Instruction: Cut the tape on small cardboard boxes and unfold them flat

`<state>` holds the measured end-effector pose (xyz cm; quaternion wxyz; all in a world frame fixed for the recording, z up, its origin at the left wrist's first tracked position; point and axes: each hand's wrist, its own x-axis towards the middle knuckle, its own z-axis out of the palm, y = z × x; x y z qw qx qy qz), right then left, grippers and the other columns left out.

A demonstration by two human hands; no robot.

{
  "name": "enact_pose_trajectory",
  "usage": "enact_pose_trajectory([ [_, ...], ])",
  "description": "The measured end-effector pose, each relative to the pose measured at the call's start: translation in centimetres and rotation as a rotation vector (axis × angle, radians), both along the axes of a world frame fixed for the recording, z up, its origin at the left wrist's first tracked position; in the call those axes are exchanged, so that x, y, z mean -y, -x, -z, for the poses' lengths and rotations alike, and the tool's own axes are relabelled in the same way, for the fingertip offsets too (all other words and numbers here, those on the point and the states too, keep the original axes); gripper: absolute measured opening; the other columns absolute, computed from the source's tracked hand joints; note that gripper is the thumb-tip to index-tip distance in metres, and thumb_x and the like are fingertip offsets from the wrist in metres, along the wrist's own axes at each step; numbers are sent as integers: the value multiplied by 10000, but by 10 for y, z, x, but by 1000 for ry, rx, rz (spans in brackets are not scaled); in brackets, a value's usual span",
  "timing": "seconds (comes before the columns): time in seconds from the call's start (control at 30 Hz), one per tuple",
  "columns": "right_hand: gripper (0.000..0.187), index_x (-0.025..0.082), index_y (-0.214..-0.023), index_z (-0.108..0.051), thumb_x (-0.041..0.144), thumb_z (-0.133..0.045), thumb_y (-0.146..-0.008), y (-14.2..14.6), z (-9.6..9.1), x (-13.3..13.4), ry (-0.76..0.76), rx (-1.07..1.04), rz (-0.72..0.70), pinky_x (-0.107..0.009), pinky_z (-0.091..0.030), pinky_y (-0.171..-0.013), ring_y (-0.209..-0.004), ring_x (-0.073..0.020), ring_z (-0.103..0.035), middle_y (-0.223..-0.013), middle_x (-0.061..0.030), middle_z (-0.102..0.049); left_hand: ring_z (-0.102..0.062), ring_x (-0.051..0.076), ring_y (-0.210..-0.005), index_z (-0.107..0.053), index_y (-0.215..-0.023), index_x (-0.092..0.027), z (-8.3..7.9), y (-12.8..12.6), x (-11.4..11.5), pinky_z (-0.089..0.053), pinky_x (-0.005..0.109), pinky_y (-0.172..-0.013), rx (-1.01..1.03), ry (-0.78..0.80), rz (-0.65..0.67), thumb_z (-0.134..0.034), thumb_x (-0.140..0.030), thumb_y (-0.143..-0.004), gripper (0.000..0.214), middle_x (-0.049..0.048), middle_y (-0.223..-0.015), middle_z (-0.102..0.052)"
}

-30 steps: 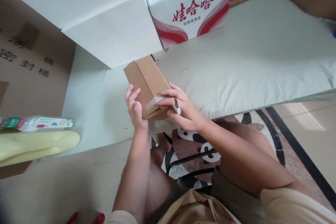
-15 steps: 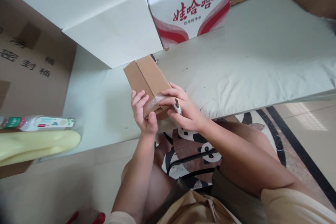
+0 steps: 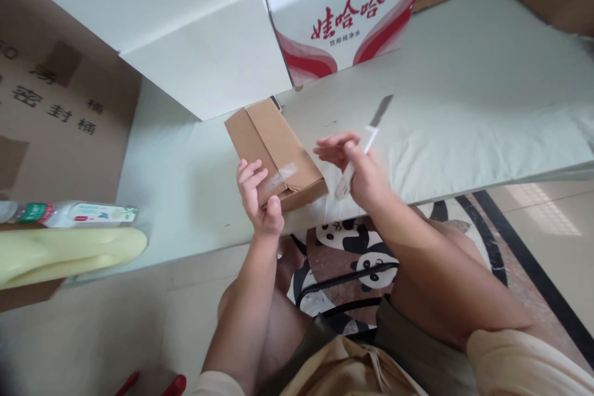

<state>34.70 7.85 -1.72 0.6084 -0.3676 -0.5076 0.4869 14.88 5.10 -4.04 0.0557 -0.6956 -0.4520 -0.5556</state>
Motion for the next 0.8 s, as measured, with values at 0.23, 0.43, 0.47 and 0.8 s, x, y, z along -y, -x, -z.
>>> enact_pose_trajectory([
  [0.23, 311, 262, -892, -488, 572, -470, -883, -6, 4, -10, 345, -180, 110, -234, -256, -350, -335, -91, -291, -486, 101, -342, -588, 256, -1229, -556, -1149, -219, 0, -1, 0, -354, 579, -1194, 23, -2, 15, -395, -481, -965, 358, 102, -1201, -634],
  [0.43, 285, 247, -1101, -540, 375, -527, -847, 3, 7, -6, 383, -70, 68, -218, -334, -387, -423, -92, -460, -612, 74, -559, -592, 256, -1228, -560, -1155, -215, -1, -1, 1, -379, 575, -1184, 21, -6, 18, -409, -481, -963, 361, 103, -1195, -632],
  [0.47, 308, 252, -1127, -528, 354, -549, -837, 4, 7, -6, 393, -63, 66, -214, -361, -402, -432, -92, -480, -626, 75, -589, -591, 258, -1231, -557, -1157, -215, -1, -1, 1, -379, 578, -1184, 13, 0, 12, -405, -484, -963, 365, 104, -1197, -632],
  [0.8, 308, 210, -1022, -667, 251, -522, -753, 6, 8, -4, 429, -98, 8, -232, -366, -429, -465, -82, -488, -698, 29, -626, -594, 251, -1232, -577, -1157, -206, -2, 0, -1, -393, 552, -1177, 44, -26, 47, -432, -487, -970, 367, 100, -1208, -635],
])
